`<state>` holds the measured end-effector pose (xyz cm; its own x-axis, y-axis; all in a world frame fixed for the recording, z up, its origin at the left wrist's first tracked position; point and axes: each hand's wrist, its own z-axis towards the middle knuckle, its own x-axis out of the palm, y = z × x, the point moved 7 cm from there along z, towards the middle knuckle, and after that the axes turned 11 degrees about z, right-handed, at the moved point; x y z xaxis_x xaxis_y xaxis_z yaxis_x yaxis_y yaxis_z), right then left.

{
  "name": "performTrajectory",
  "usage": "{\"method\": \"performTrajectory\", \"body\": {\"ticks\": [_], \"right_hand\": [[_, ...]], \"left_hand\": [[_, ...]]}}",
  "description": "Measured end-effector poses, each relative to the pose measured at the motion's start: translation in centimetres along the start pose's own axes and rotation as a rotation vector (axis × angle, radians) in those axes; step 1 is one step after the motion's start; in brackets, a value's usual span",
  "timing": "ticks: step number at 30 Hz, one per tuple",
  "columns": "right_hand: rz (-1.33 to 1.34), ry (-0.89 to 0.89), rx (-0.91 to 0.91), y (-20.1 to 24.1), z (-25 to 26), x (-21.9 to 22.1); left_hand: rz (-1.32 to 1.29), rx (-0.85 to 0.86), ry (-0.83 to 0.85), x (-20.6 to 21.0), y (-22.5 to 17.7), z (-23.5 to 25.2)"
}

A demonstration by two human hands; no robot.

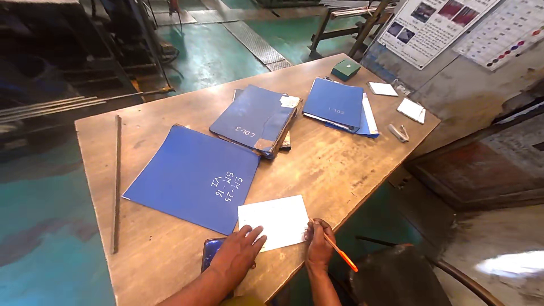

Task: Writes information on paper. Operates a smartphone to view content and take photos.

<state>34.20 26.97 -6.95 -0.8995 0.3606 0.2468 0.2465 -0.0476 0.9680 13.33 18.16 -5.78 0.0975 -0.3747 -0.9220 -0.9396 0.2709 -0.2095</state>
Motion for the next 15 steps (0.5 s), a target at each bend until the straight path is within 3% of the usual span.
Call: {"method": "performTrajectory", "body": {"ticks": [4,9,12,15], "right_hand": [[-0.137,0.103,-0.072,-0.2,0.1,0.3],[-0.664,0.303,-0.416,0.2,-2.0,2.5],[-0.653,0.335,-0.589,1.9,-3.4,4.1],[-0.555,0.341,-0.461,2.4,-3.4,4.7]], "left_hand": [[-0.001,-0.003,0.008,0.0,0.0,-0.1],[-0.011,0.0,0.019,-0.1,-0.2,-0.2],[-0.027,-0.001,0.038,-0.3,-0.1,-0.1],[-0.052,0.002,0.067,-0.5,-0.2,-0.1]]}}
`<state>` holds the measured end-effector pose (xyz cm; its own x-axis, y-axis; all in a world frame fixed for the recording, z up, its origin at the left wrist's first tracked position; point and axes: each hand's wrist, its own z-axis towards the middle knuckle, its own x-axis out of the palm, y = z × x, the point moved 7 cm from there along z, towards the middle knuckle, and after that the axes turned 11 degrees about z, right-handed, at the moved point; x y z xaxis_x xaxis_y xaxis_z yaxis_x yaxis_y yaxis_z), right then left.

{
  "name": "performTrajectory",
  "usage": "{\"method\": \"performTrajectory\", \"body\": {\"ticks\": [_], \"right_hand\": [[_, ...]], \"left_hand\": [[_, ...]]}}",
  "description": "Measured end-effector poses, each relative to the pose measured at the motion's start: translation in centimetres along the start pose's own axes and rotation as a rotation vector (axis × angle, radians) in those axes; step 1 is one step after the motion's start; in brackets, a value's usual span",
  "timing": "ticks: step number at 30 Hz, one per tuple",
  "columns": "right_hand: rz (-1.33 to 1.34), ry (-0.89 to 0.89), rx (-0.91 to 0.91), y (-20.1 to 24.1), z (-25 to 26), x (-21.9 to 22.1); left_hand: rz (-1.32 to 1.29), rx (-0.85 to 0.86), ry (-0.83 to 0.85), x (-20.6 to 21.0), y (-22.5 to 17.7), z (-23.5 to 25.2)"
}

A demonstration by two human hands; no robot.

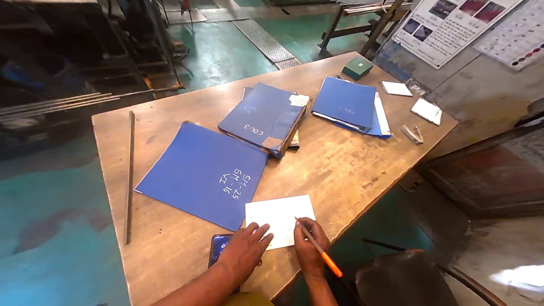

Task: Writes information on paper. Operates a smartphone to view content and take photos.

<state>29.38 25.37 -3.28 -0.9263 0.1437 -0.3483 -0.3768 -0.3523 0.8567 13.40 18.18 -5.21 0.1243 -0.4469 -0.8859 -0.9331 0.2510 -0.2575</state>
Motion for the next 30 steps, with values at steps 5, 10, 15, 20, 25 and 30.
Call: {"method": "performTrajectory", "body": {"ticks": [5,10,15,20,25,30], "right_hand": [[0.195,-0.014,0.406,-4.2,0.2,-0.6],[0.271,-0.23,0.479,-5.4,1.4,-4.2],[0.243,-0.317,0.428,-5.3,1.7,-6.6],[0.244,-0.25,0.377,-4.6,0.3,-6.2],[0.226,-0.244,0.4,-4.6,-0.9,-6.3],[0.191,-0.239,0.391,-4.7,-0.7,-6.9]], "left_hand": [[0.005,0.0,-0.016,0.1,0.2,0.2],[0.006,-0.002,-0.002,0.2,0.2,0.1],[0.019,0.003,-0.051,0.5,0.4,0.1],[0.009,-0.034,-0.048,0.4,0.7,-0.1],[0.024,-0.044,0.013,0.1,0.7,-0.4],[0.024,-0.033,-0.012,0.1,0.8,-0.3]]}}
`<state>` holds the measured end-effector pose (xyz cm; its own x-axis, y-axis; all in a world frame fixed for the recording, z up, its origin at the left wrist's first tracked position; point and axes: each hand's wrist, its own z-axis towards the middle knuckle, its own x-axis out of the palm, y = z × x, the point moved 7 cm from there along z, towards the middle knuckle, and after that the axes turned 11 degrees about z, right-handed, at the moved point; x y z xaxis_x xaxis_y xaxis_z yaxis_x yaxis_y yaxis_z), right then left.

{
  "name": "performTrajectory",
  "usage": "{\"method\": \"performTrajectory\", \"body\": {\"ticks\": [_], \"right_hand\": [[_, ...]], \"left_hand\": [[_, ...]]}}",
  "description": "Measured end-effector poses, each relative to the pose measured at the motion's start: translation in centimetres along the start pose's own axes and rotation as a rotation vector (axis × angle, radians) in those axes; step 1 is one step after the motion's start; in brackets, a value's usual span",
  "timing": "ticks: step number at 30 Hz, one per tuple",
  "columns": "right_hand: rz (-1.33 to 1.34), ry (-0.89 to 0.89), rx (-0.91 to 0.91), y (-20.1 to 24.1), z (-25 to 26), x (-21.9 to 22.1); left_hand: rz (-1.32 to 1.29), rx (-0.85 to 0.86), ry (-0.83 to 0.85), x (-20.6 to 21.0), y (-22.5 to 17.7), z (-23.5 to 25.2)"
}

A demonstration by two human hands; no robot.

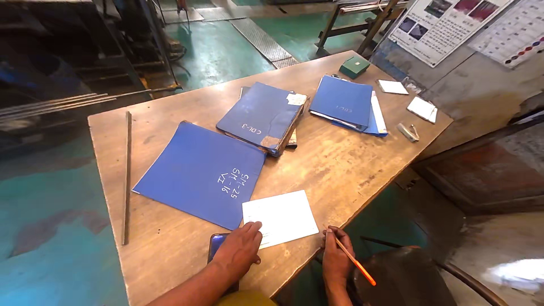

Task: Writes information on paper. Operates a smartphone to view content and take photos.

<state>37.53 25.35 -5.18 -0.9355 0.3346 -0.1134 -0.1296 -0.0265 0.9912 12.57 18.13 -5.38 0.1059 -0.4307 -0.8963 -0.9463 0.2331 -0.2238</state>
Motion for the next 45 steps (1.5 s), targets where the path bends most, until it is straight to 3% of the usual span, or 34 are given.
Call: {"method": "performTrajectory", "body": {"ticks": [6,10,15,23,33,45], "right_hand": [[-0.013,-0.013,-0.009,0.3,0.1,-0.1],[-0.01,-0.014,-0.02,0.0,-0.1,-0.2],[-0.017,-0.017,-0.015,-0.4,-0.6,-0.1],[-0.016,0.136,-0.2,-0.4,-2.0,1.1],[-0.006,0.169,-0.166,-0.8,-1.3,1.0],[0.07,0.164,-0.106,-1.7,-0.8,0.8]], "left_hand": [[0.045,-0.065,-0.141,-1.2,0.2,-0.7],[0.051,-0.225,-0.086,-2.1,0.9,-1.2],[0.073,-0.308,-0.11,-1.8,1.7,-1.5],[0.031,-0.307,-0.027,-1.3,2.0,-1.2],[0.024,-0.309,0.027,-1.3,1.8,-1.0],[0.086,-0.313,-0.072,-0.6,1.9,-0.7]]}}
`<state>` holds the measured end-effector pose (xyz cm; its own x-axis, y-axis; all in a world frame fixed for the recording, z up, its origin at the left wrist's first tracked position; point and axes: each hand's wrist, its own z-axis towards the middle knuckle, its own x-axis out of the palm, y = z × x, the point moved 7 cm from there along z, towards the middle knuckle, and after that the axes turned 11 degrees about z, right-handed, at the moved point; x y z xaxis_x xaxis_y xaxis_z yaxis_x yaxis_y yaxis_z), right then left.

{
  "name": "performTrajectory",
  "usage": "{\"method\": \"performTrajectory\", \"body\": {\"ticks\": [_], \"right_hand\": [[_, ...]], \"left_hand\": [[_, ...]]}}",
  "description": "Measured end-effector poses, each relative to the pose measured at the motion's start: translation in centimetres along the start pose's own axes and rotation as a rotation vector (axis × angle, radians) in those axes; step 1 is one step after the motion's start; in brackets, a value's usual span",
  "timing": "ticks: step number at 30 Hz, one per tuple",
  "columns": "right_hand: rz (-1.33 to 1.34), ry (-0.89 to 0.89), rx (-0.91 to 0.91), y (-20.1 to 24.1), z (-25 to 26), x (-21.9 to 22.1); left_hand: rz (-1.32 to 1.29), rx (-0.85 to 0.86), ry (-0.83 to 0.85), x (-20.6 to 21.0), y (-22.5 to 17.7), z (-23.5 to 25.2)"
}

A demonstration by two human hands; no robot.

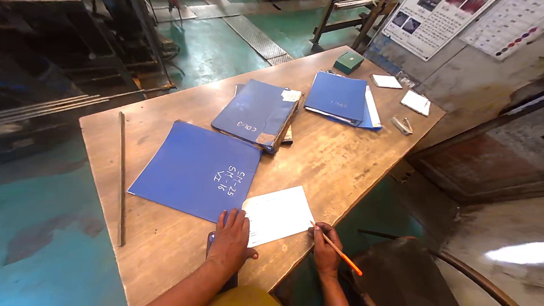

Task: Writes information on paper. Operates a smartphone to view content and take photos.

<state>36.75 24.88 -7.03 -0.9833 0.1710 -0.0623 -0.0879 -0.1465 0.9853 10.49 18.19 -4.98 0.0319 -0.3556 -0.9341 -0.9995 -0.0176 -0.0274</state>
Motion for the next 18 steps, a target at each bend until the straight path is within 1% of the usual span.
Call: {"method": "performTrajectory", "body": {"ticks": [3,9,13,18], "right_hand": [[-0.003,0.009,0.008,-0.22,0.1,-0.02],[-0.04,0.001,0.01,-0.26,0.09,0.03],[-0.044,-0.005,0.021,-0.25,0.15,0.06],[-0.062,-0.004,0.024,-0.44,0.23,0.03]], "left_hand": [[0.019,-0.002,0.001,0.02,0.02,-0.07],[0.044,-0.001,-0.079,-0.05,0.03,-0.08],[0.047,0.001,-0.045,-0.2,-0.06,-0.1],[0.009,0.011,-0.081,-0.24,-0.01,-0.09]]}}
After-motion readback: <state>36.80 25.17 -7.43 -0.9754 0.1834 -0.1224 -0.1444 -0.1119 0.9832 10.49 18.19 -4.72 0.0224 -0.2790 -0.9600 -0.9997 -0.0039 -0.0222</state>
